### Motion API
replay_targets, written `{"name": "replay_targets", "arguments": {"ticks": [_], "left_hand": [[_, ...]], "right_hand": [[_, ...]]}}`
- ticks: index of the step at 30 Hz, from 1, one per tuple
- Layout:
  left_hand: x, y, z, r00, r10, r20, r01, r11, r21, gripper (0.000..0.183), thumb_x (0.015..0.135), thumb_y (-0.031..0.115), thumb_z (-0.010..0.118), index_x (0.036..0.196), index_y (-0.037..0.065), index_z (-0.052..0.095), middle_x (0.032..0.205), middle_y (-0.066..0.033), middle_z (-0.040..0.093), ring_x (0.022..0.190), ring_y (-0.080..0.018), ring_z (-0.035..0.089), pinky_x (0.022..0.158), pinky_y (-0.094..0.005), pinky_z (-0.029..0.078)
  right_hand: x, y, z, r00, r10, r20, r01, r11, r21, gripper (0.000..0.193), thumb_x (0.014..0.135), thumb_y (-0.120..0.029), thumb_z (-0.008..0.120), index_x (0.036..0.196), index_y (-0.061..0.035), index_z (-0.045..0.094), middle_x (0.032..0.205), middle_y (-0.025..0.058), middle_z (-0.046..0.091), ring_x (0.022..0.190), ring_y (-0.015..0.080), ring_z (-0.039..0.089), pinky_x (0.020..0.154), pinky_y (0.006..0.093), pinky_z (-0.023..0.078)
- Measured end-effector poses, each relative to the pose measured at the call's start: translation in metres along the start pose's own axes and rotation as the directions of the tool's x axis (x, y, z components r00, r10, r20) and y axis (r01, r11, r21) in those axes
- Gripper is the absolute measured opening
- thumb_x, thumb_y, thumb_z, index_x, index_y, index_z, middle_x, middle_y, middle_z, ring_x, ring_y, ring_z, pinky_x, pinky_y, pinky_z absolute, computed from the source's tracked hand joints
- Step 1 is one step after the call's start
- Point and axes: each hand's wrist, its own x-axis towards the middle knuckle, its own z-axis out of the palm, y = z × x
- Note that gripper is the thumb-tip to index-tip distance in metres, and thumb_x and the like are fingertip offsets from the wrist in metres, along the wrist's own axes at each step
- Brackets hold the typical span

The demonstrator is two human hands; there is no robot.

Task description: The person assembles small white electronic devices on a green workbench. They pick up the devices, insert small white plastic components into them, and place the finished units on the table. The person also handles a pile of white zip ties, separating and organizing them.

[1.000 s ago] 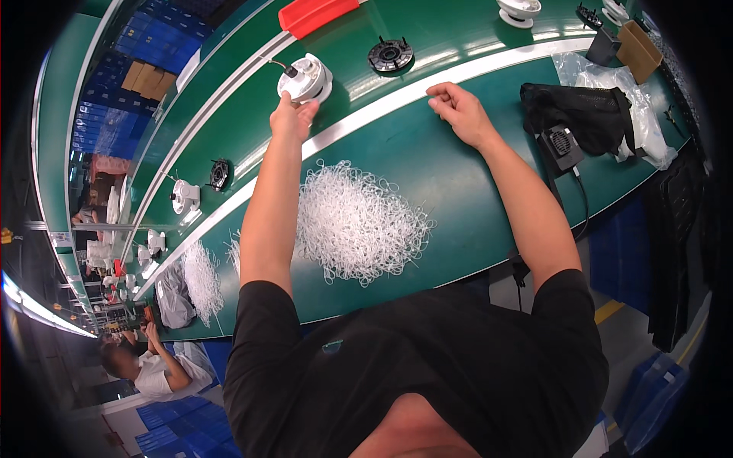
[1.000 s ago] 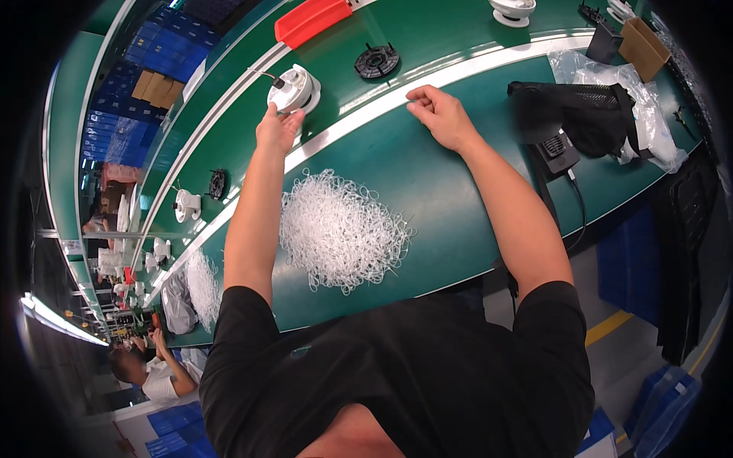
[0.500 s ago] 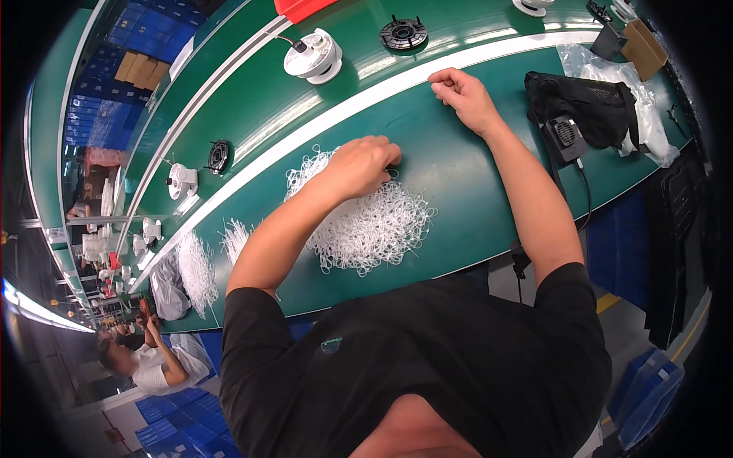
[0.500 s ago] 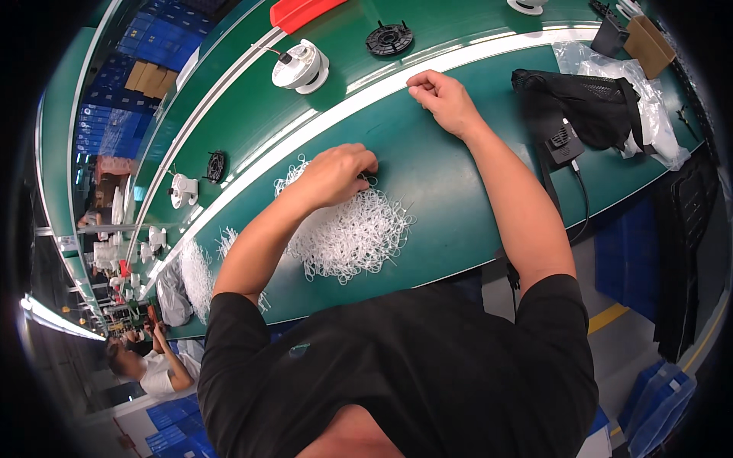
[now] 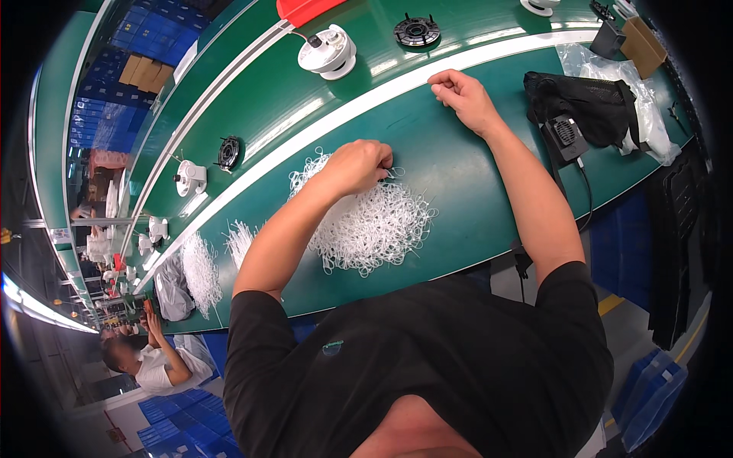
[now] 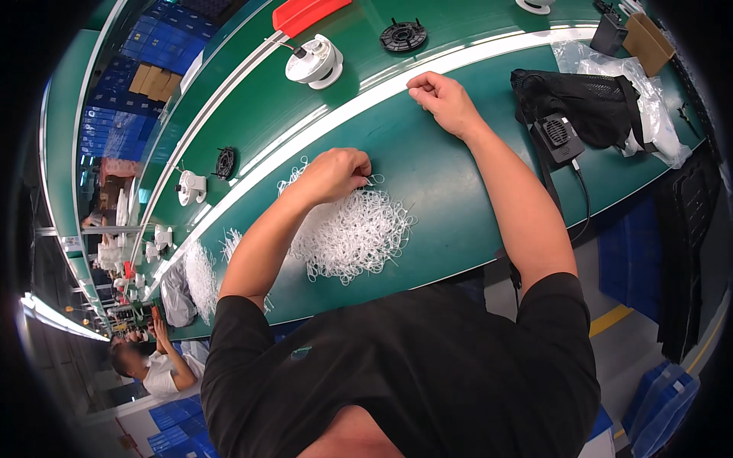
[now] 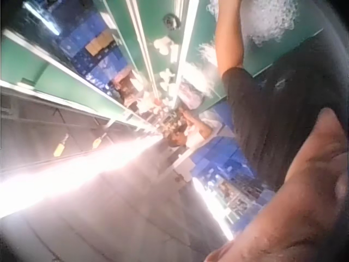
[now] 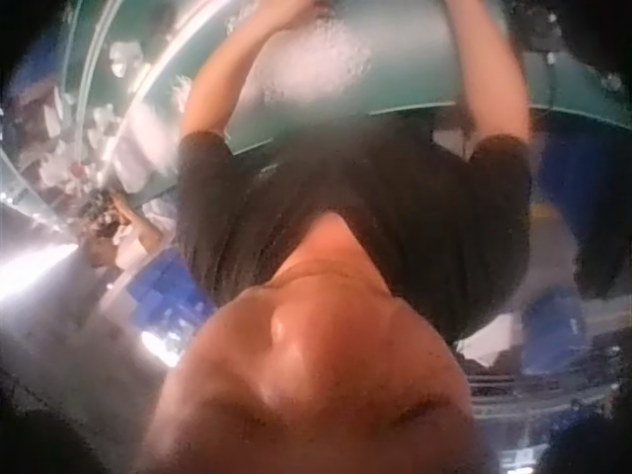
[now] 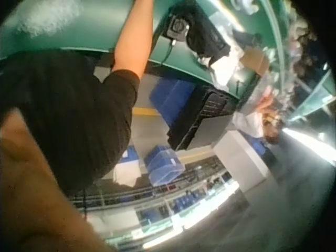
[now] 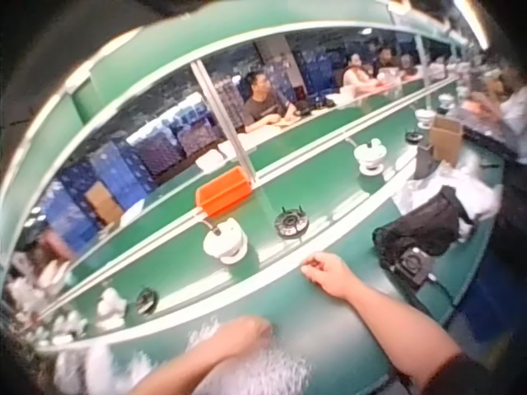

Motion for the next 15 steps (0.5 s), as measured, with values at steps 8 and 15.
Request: {"name": "replay_targets", "arguments": {"ticks": [8,15], "left_hand": [[-0.002,-0.005,-0.003,0.991,0.074,-0.114,-0.088,0.989,-0.12,0.012,0.078,0.01,0.071,0.085,0.002,0.066,0.084,-0.0114,0.065,0.078,-0.0275,0.064,0.071,-0.0376,0.051],[-0.015,-0.002,-0.017,0.949,-0.171,-0.265,0.025,0.878,-0.478,0.013,0.08,0.012,0.069,0.083,0.001,0.063,0.075,-0.008,0.065,0.07,-0.0186,0.062,0.067,-0.0331,0.051]], "right_hand": [[0.001,0.001,0.0,1.0,-0.006,-0.002,0.006,1.0,0.028,0.024,0.093,-0.02,0.067,0.109,-0.0018,0.068,0.088,0.0002,0.067,0.076,0.0086,0.057,0.072,0.0256,0.05],[-0.014,-0.029,0.013,0.995,-0.099,-0.007,0.099,0.995,-0.026,0.024,0.09,-0.018,0.072,0.106,-0.0013,0.067,0.089,0.0026,0.068,0.078,0.0075,0.059,0.072,0.0247,0.05]]}}
